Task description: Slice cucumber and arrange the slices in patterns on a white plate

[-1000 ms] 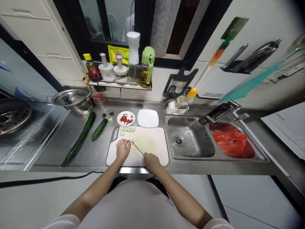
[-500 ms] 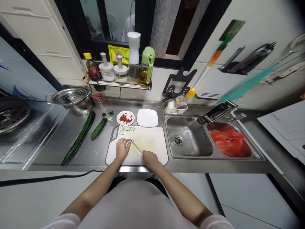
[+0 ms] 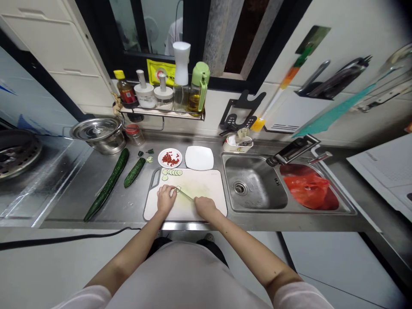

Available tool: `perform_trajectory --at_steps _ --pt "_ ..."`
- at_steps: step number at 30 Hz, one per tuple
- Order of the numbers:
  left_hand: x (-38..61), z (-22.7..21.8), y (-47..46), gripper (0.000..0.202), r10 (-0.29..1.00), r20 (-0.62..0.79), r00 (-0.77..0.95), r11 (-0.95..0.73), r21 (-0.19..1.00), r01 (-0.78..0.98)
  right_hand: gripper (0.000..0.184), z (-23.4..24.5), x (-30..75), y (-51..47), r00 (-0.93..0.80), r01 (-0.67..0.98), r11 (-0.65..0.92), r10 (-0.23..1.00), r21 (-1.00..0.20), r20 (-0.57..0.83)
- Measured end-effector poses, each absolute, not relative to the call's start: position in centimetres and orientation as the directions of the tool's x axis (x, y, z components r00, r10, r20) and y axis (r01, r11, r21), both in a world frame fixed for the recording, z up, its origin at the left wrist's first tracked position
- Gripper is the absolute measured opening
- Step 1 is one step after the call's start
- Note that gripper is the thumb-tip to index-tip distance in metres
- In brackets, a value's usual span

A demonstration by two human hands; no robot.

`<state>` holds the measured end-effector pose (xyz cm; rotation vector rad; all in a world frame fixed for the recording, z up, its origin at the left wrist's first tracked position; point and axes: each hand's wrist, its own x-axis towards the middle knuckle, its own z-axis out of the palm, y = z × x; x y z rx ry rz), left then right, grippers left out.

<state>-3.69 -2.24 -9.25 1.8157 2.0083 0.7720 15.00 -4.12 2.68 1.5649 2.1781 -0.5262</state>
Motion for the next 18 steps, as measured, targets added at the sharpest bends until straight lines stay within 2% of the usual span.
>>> perform_trajectory --at_steps 18 --pt "-3.7 -9.2 -2.3 0.019 0.983 0.131 -0.131 0.028 0.596 0.803 0.034 5.3 15.5 -1.0 -0.39 0.885 0.465 0.749 0.006 -0.535"
